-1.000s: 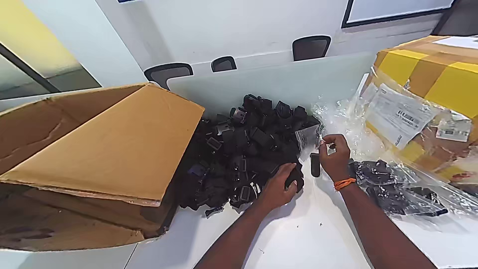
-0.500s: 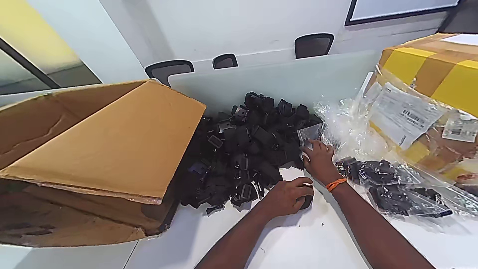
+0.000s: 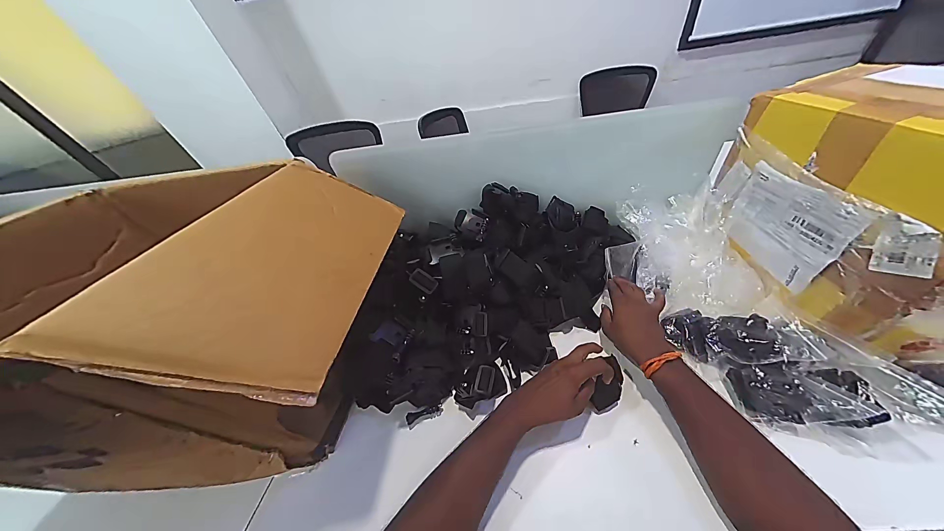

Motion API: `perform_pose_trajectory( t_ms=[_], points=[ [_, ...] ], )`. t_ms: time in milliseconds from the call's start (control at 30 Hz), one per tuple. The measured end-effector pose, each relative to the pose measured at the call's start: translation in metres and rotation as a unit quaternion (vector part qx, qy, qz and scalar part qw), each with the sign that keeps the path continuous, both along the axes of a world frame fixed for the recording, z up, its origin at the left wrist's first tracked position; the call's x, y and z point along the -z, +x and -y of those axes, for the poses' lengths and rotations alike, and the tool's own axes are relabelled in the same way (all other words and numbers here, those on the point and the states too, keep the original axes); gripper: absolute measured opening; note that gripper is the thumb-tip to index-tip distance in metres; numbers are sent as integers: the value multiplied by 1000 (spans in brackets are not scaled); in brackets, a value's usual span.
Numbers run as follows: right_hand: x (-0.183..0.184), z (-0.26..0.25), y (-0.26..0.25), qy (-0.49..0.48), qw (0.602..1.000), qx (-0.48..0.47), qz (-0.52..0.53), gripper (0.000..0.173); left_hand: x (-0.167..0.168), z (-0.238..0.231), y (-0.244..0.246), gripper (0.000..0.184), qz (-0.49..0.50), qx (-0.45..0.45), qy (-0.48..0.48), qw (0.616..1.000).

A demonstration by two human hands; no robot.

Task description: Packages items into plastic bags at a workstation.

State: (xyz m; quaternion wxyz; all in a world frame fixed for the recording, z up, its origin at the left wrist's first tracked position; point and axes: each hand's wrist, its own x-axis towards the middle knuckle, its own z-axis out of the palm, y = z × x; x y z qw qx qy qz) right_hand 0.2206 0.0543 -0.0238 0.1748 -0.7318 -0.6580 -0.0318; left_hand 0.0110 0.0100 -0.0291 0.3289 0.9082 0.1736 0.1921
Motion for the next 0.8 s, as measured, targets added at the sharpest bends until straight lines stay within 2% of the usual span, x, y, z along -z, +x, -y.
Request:
perform_pose_trajectory(
  t_ms=[167, 233, 300, 367, 500, 567, 667, 800],
  points=[
    [6, -1, 9, 223, 973, -53, -33, 31, 7, -8, 0, 25, 58, 26, -24, 998],
    [2, 2, 11, 255, 961, -78, -77, 25, 10, -11, -1, 25, 79, 19, -37, 996],
    [3, 5, 11, 256, 946, -119, -157, 22, 14, -16, -2, 25, 103, 3, -51, 993],
    [6, 6, 11, 220, 930, -189, -226, 26, 17, -21, -3, 27, 126, -26, -55, 990],
    [14, 4, 5, 155, 895, -316, -273, 26, 18, -28, -6, 49, 198, -107, -43, 974],
    [17, 5, 1, 157, 880, -343, -289, 18, 20, -32, -8, 52, 207, -131, 5, 970],
    [16, 6, -1, 165, 867, -353, -310, 11, 20, -34, -12, 52, 163, -140, 70, 974],
    [13, 8, -1, 173, 867, -357, -302, 11, 20, -32, -12, 52, 142, -145, 82, 976]
  ],
)
